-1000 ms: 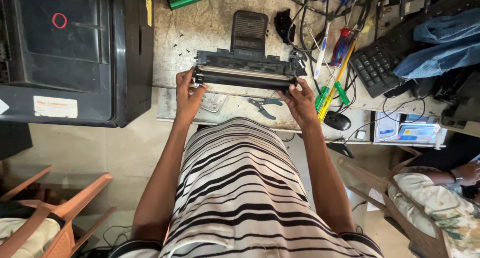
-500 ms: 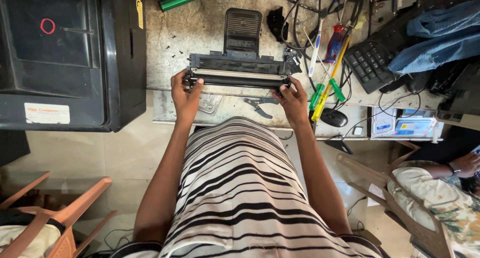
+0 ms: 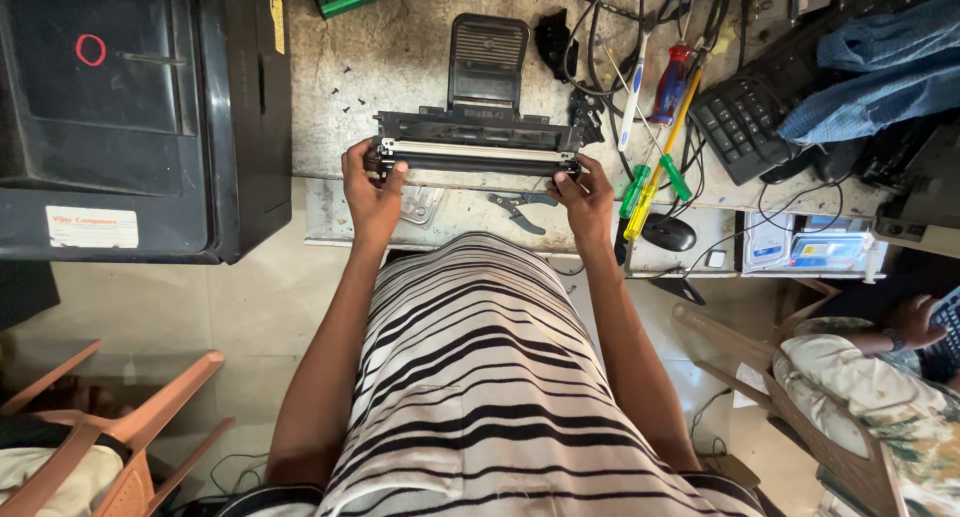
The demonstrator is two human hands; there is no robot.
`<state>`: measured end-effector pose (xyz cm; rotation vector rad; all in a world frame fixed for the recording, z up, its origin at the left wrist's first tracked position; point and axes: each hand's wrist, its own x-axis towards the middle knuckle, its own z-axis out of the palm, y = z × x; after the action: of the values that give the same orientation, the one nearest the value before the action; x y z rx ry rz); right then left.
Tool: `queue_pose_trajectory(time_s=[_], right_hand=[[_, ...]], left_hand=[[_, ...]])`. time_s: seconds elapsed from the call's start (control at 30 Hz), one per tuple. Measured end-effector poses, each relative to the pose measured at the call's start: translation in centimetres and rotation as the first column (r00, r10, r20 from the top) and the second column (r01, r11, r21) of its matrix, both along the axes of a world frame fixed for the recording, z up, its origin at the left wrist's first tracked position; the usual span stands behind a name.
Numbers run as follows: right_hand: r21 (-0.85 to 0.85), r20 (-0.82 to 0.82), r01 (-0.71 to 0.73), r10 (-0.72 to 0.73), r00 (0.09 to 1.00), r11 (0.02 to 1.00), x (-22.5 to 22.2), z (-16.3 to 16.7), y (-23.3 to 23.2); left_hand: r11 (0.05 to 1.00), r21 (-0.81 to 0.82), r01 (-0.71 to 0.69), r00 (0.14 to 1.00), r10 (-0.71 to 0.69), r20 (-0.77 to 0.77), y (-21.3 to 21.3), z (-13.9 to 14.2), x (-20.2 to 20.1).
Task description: The person disassembles a printer drum unit using a screwdriver, cleans the drum and a green roller with a cloth, and reassembles the unit. The person handles the drum, roller, and tools on a cluttered workbench.
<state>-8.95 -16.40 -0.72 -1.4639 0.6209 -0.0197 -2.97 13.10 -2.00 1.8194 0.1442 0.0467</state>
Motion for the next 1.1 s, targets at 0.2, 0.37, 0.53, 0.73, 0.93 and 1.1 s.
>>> queue_pose_trajectory(time_s=[0.2,0.37,0.53,0.73,0.93,1.1], right_hand=[[-0.015,-0.005,0.01,-0.011,1.0,1.0,-0.1,0.1,0.3],[-0.022,0.016,0.014,-0.014,1.0,1.0,-0.1,-0.2,0.3],[-0.006,0.027,0.009,-0.009,1.0,1.0,-0.2,-0.3,0.2],[0.051,-0.003,0.001,0.0,1.0,0.999,-0.7,-0.3,-0.5],[-0.12,-0.104,-0.077,0.065,0.992,0.99,-1.5,-0.2,-1.7],[-0.209,-0.094,-0.087,0.069,0.993,0.974,-2.0,-0.6,-1.6]], left_hand=[[1.0,0.017,0.007,1.0,-0.007,0.007,-0.1,0.0,-0.1],[0.998,0.068,-0.006,1.0,0.005,0.015,-0.1,0.0,-0.2],[0.997,0.078,0.012,1.0,-0.013,0.015,0.0,-0.1,-0.2],[0.999,0.014,0.04,0.998,-0.039,-0.045,0.5,-0.4,-0.4],[0.995,0.091,0.036,0.998,-0.031,-0.053,1.4,-0.2,-0.6],[0.982,0.185,0.034,0.993,-0.054,0.104,2.3,1.6,0.9]])
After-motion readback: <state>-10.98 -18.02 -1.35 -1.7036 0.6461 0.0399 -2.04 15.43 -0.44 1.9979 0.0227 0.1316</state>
